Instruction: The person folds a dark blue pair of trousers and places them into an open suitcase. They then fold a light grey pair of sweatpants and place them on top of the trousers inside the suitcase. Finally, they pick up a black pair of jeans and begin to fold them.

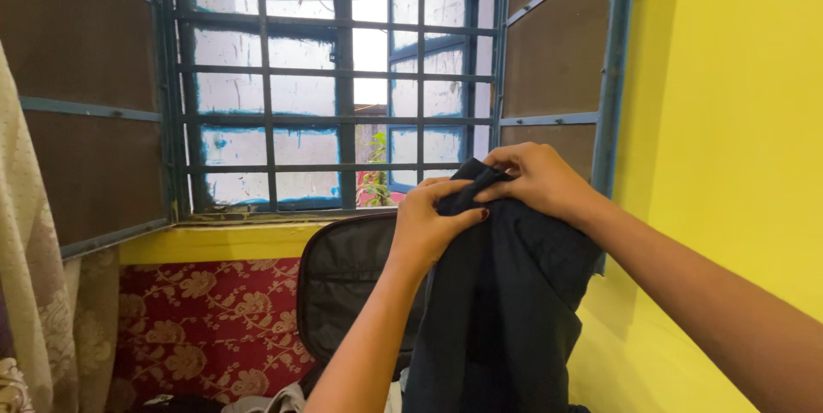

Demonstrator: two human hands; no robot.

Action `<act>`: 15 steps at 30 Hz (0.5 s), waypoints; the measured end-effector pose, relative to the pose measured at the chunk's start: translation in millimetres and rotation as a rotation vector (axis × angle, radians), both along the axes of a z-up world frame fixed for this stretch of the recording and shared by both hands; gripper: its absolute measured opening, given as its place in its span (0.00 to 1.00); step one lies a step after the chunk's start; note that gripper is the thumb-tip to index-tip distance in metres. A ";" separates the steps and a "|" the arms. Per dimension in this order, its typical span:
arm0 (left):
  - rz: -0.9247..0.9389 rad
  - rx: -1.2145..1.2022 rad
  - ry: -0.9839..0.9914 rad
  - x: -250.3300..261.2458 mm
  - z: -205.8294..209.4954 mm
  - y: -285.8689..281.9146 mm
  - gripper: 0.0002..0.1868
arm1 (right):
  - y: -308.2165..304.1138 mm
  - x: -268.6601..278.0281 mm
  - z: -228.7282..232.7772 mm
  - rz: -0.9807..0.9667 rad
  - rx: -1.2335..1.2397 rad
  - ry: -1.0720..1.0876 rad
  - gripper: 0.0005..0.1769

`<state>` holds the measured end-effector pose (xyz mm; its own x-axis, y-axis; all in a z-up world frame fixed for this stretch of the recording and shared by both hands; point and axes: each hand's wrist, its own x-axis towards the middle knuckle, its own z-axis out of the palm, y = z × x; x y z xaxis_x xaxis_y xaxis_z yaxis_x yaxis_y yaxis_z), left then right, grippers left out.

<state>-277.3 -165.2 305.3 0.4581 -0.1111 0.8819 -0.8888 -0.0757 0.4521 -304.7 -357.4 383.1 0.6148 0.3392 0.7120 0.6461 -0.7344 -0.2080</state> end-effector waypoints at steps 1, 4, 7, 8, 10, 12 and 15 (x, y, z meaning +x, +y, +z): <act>0.017 -0.001 -0.020 -3.7 -0.8 -1.7 0.24 | -3.9 -1.3 -1.1 0.028 0.002 -0.014 0.19; 0.057 0.002 0.008 -14.9 -9.1 -5.3 0.24 | -9.4 -4.8 -6.2 -0.042 0.058 -0.003 0.20; 0.125 0.043 0.102 -21.9 -15.3 -7.7 0.26 | -13.3 -6.7 -5.2 -0.082 0.055 -0.025 0.20; 0.172 0.064 0.080 -23.9 -19.6 -8.9 0.26 | -15.8 -6.6 -4.3 -0.101 0.061 -0.046 0.20; 0.289 0.216 0.127 -25.8 -28.9 -10.6 0.26 | -21.9 -4.6 0.2 -0.138 0.068 -0.091 0.20; 0.428 0.484 0.280 -26.1 -44.8 -9.0 0.25 | -31.7 -2.4 7.0 -0.090 0.078 -0.181 0.19; 0.243 0.487 0.279 -21.9 -75.0 -3.4 0.27 | -47.8 -2.4 13.9 -0.101 0.103 -0.226 0.19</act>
<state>-299.2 -168.6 230.3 0.7273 -0.3347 0.5992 -0.6732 -0.5177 0.5279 -307.0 -405.2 397.0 0.4631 0.2024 0.8629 0.6090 -0.7800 -0.1439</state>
